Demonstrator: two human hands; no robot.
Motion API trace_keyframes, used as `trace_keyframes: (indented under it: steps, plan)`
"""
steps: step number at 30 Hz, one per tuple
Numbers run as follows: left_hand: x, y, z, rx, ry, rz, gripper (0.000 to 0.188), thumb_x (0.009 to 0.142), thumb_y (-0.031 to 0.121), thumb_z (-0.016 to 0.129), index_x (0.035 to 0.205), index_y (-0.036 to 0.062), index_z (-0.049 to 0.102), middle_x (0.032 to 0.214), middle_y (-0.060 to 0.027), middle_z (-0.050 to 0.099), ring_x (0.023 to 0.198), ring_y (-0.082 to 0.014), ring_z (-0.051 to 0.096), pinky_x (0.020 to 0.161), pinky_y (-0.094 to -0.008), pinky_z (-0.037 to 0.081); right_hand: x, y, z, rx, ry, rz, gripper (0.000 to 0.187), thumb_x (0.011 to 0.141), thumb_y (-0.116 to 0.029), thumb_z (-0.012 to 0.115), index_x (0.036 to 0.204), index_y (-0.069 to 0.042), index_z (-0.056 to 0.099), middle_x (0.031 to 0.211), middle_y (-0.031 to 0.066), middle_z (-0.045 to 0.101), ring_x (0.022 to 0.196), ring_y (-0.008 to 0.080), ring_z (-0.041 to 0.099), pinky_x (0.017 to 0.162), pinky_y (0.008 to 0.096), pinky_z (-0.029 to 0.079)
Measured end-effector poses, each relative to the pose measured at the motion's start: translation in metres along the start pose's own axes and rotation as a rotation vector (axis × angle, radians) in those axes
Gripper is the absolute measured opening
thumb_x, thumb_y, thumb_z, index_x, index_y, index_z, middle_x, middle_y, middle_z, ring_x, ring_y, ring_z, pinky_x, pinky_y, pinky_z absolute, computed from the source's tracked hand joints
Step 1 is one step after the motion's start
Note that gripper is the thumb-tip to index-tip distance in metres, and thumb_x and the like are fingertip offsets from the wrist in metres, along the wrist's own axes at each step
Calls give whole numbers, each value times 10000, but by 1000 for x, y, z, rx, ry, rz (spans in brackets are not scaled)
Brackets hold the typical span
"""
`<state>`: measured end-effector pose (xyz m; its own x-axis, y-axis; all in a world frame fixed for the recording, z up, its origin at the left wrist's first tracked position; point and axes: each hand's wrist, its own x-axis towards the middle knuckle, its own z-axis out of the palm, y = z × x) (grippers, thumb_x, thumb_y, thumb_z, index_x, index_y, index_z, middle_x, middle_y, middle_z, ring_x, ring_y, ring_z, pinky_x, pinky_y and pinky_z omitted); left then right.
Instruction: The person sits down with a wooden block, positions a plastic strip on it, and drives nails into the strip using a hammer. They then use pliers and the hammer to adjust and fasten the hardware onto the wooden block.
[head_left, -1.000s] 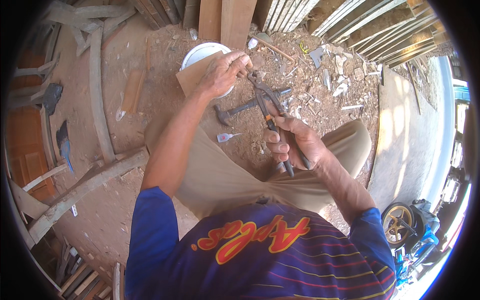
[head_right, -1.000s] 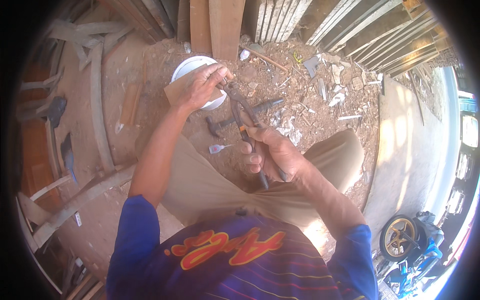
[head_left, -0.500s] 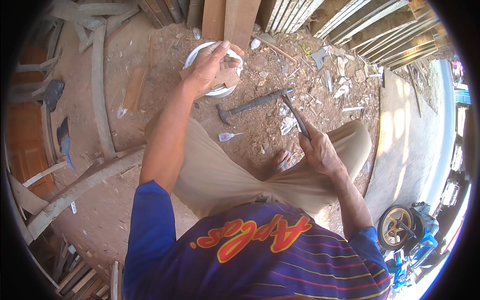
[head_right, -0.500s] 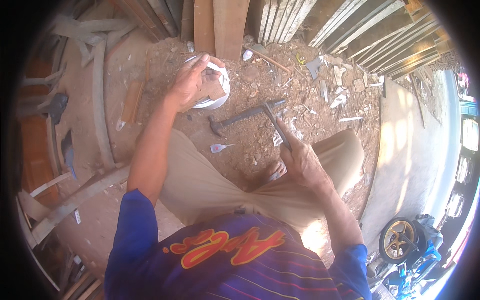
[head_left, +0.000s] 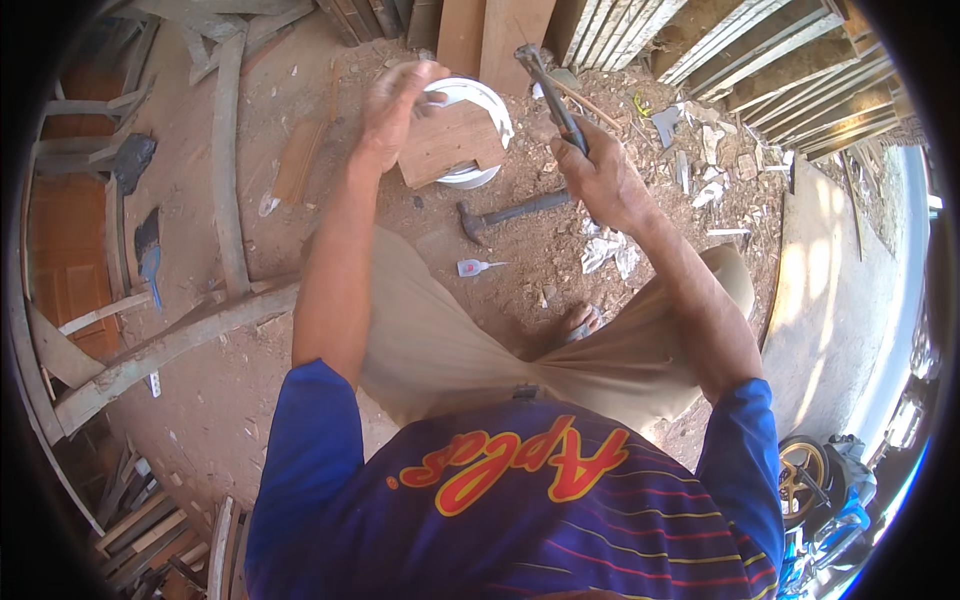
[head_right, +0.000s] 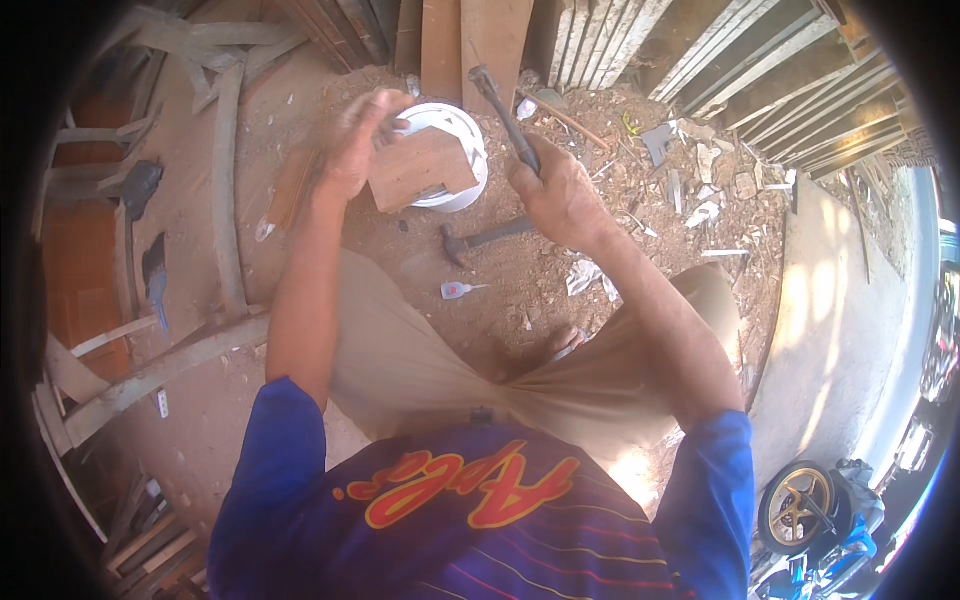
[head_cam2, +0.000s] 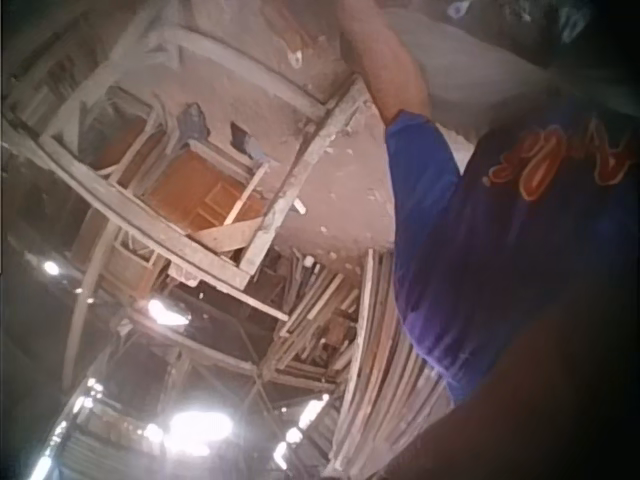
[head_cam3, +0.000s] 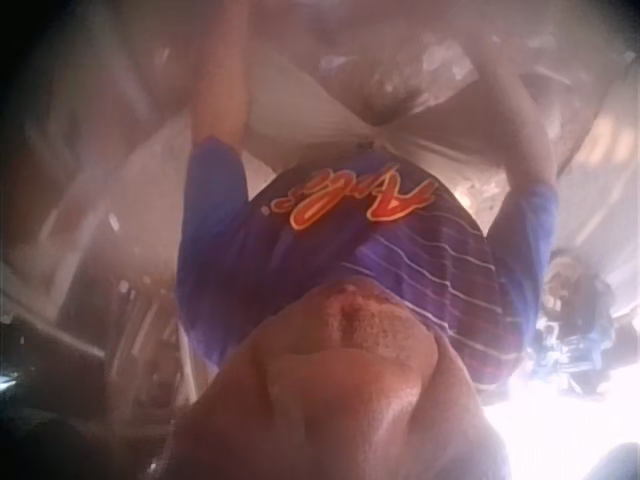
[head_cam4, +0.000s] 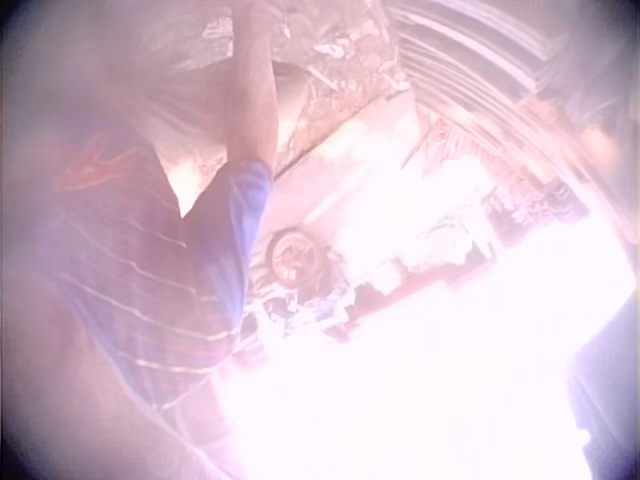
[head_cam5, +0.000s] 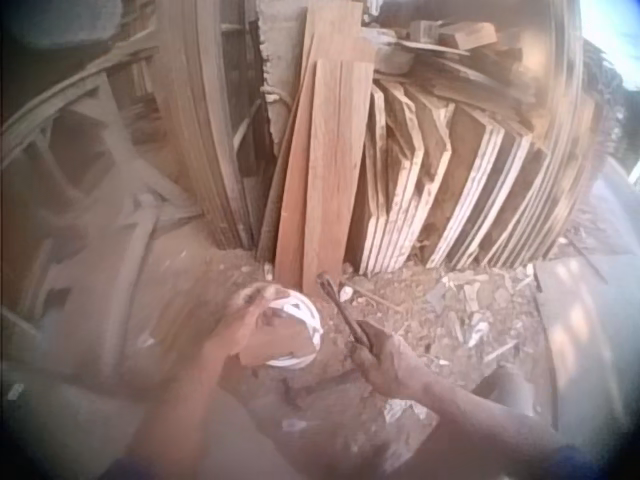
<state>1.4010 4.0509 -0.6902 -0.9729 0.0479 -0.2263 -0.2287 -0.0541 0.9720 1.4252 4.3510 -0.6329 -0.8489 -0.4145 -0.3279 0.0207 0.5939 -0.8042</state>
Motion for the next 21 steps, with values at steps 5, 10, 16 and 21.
trace_keyframes:
  steps: [5,10,16,21]
  plan:
    - [0,-46,-67,261,683,-95,340,1008,278,633,1251,39,644,1207,-135,708,1111,-211,689,908,-350,560,17,7,12,145,135,-22,441,987,-290,534,1262,49,591,811,181,648,760,270,666,756,435,526]
    - [7,-138,-91,609,520,-163,406,1006,292,606,1346,71,590,1262,-118,680,1141,-234,670,990,-403,529,32,-16,12,196,118,6,400,974,-280,525,1199,39,615,779,139,645,672,217,654,664,400,523]
    - [-14,-139,-93,-139,88,-413,508,1036,288,576,1489,71,499,1394,-114,626,1220,-235,642,1061,-415,510,47,-4,16,95,174,-51,412,958,-301,529,1166,45,615,794,190,652,752,295,682,758,452,525]
    - [-38,-92,-78,78,84,-463,423,1042,236,583,1423,55,548,1321,-91,656,1186,-227,660,1024,-395,542,47,-9,11,74,113,49,427,954,-289,527,1206,44,614,850,233,670,806,338,697,812,476,519]
